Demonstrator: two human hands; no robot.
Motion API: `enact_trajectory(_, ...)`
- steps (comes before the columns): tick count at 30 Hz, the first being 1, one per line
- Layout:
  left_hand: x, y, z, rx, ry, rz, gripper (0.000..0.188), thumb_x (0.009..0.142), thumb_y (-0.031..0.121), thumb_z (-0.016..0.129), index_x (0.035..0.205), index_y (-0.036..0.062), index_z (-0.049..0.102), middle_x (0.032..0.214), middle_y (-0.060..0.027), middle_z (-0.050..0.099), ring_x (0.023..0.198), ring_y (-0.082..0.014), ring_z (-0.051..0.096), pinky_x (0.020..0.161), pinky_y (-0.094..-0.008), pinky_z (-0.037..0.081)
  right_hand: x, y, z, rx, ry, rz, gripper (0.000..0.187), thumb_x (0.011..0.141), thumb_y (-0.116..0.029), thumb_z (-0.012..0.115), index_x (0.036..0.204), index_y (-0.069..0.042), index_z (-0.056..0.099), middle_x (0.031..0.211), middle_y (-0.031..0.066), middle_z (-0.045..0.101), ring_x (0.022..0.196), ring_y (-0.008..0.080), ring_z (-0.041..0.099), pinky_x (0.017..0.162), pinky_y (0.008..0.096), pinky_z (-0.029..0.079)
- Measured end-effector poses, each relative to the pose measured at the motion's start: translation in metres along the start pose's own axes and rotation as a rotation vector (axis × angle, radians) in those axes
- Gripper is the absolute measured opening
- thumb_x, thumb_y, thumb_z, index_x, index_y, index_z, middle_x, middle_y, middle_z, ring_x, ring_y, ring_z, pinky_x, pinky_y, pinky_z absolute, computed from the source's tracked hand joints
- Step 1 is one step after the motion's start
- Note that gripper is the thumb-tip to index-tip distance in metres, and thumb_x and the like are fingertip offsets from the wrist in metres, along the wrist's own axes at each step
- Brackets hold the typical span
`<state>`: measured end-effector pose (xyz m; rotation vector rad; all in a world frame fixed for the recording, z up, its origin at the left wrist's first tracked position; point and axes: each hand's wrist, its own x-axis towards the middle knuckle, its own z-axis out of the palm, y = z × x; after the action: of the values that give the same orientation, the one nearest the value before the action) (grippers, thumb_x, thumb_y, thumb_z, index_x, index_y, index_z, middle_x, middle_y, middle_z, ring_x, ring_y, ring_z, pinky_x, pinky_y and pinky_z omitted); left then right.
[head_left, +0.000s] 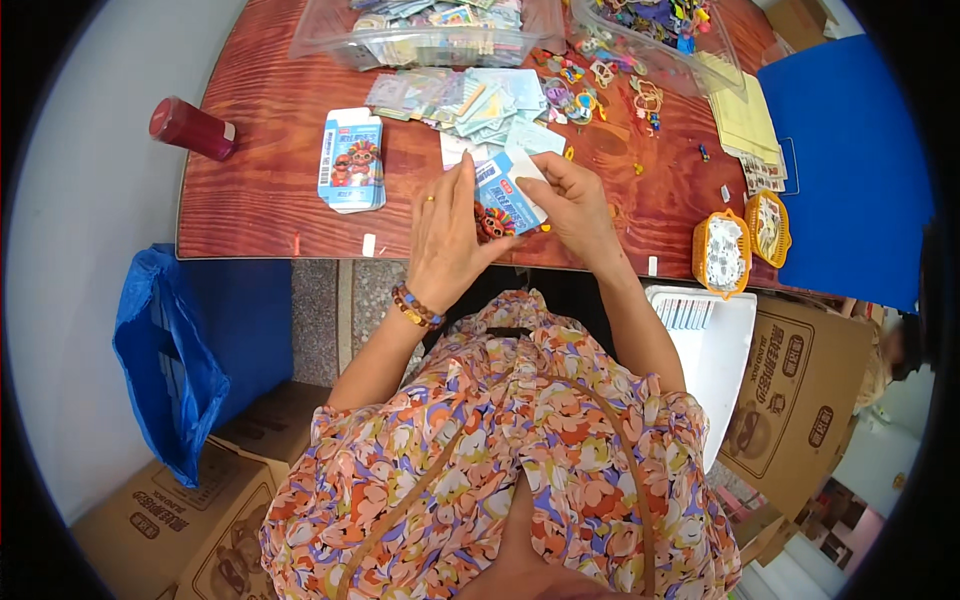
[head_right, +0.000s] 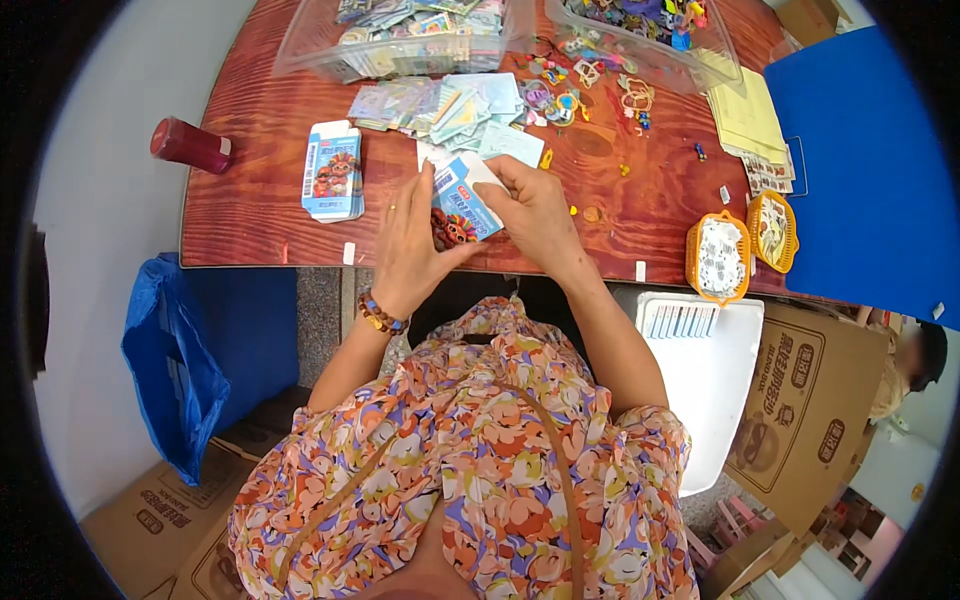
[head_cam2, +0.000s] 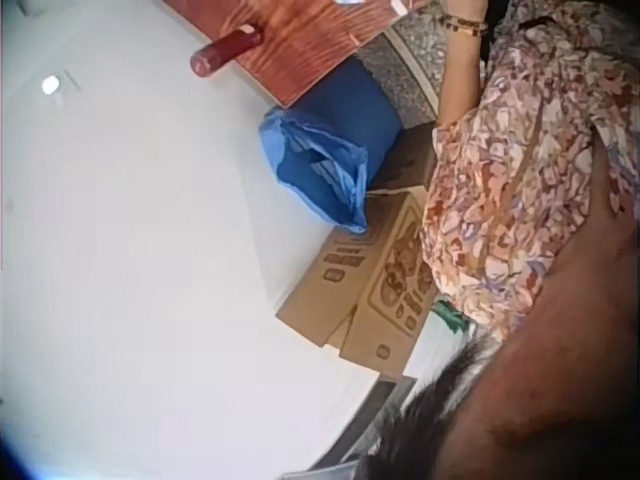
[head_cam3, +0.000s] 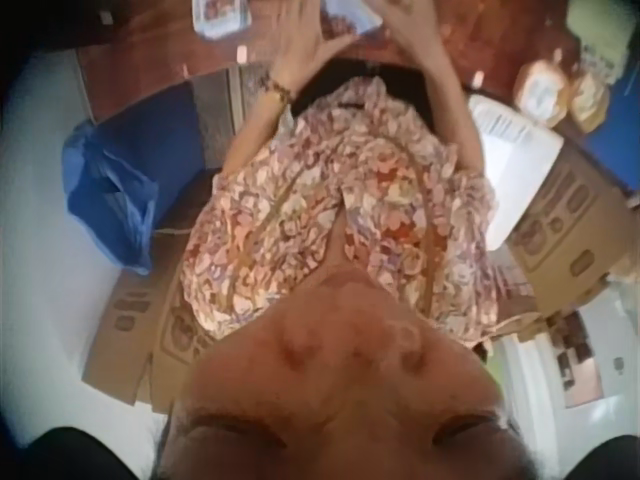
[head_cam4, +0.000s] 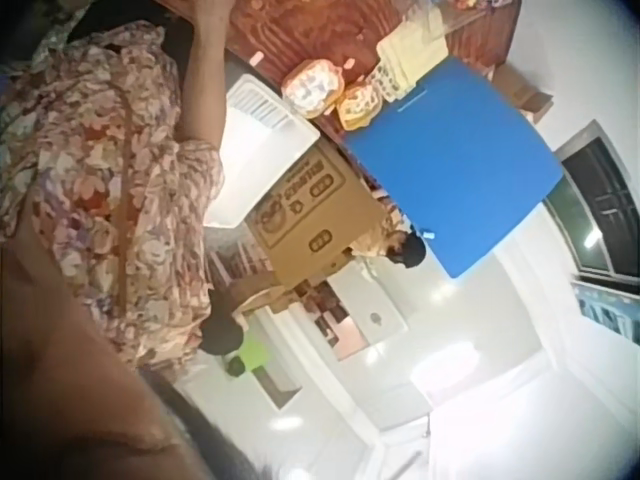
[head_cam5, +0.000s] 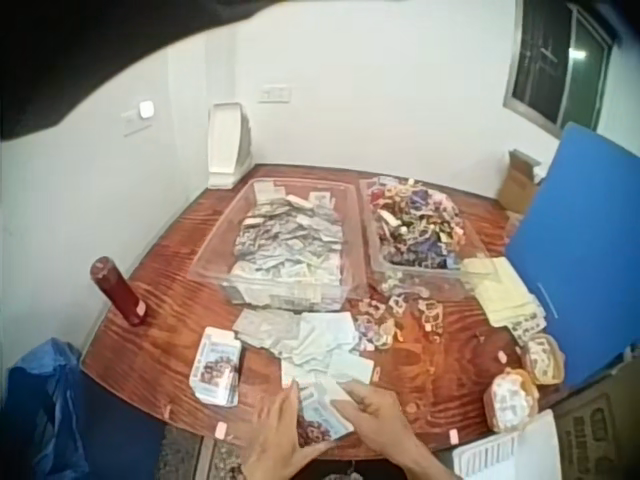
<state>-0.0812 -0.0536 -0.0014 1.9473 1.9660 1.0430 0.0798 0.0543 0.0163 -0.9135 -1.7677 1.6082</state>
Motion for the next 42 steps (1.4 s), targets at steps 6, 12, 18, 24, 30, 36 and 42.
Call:
enact_trajectory(6, 0.012, 0.011, 0.015, -0.072, 0.046, 0.008, 0.093, 0.065, 0.034, 0.089, 0.137, -0.005, 0.046, 0.115, -0.0218, 0.063, 0.1, -0.036, 0.065, 0.079, -0.0437, 0.054, -0.007, 0.007, -0.019, 0.043, 0.081, 0.054, 0.022, 0.096, -0.006, 0.062, 0.116, 0.003, 0.063, 0.102, 0.0036, 0.069, 0.09, 0.007, 0.063, 0.078, 0.0231, 0.052)
enact_trajectory(12, 0.024, 0.011, 0.029, -0.099, 0.109, -0.102, 0.078, 0.067, 0.034, 0.089, 0.128, -0.0021, 0.054, 0.107, -0.0223, 0.067, 0.094, -0.0365, 0.068, 0.076, -0.0429, 0.055, -0.035, 0.016, -0.03, -0.109, 0.392, -0.234, 0.032, 0.096, -0.002, 0.06, 0.127, 0.001, 0.056, 0.124, 0.0119, 0.061, 0.11, 0.0176, 0.063, 0.09, 0.0295, 0.054)
enact_trajectory(18, 0.034, 0.032, 0.052, -0.202, 0.104, -0.175, 0.069, 0.069, 0.028, 0.088, 0.124, 0.0013, 0.057, 0.107, -0.0179, 0.068, 0.094, -0.0355, 0.068, 0.077, -0.0428, 0.055, -0.038, 0.034, -0.016, 0.017, 0.429, -0.341, 0.032, 0.091, 0.001, 0.065, 0.122, 0.002, 0.058, 0.135, 0.0149, 0.049, 0.109, 0.0202, 0.063, 0.089, 0.0309, 0.056)
enact_trajectory(24, 0.034, 0.049, 0.068, -0.302, 0.111, -0.175, 0.063, 0.073, 0.024, 0.086, 0.124, 0.0003, 0.058, 0.105, -0.0176, 0.068, 0.094, -0.035, 0.067, 0.079, -0.0413, 0.054, -0.046, 0.042, -0.027, 0.168, 0.388, -0.208, 0.037, 0.095, 0.005, 0.058, 0.132, 0.004, 0.053, 0.127, 0.0138, 0.057, 0.111, 0.0185, 0.063, 0.094, 0.0298, 0.053)
enact_trajectory(30, 0.027, 0.044, 0.072, -0.624, -0.045, -0.225, 0.052, 0.083, 0.01, 0.076, 0.13, -0.0007, 0.056, 0.105, -0.0138, 0.069, 0.091, -0.0241, 0.069, 0.077, -0.0334, 0.055, -0.051, 0.047, -0.06, 0.322, 0.34, -0.139, 0.029, 0.096, 0.005, 0.058, 0.124, 0.004, 0.058, 0.109, 0.0102, 0.068, 0.101, 0.0125, 0.065, 0.086, 0.024, 0.051)
enact_trajectory(36, 0.03, 0.054, 0.062, -0.83, -0.147, -0.331, 0.056, 0.087, 0.004, 0.073, 0.137, 0.0024, 0.047, 0.102, -0.0119, 0.068, 0.088, -0.0153, 0.068, 0.074, -0.0299, 0.056, -0.043, 0.041, -0.095, 0.115, 0.095, -0.212, 0.019, 0.092, 0.004, 0.062, 0.112, 0.003, 0.063, 0.111, 0.0044, 0.061, 0.095, 0.0097, 0.063, 0.08, 0.0223, 0.05)
enact_trajectory(42, 0.025, 0.053, 0.068, -0.84, -0.114, -0.16, 0.058, 0.086, -0.003, 0.07, 0.138, 0.0062, 0.045, 0.103, -0.0111, 0.065, 0.088, -0.0163, 0.068, 0.073, -0.0296, 0.056, -0.044, 0.042, -0.105, 0.055, 0.028, -0.272, 0.012, 0.091, 0.002, 0.065, 0.103, 0.002, 0.066, 0.109, 0.0045, 0.059, 0.096, 0.0102, 0.061, 0.079, 0.0237, 0.051)
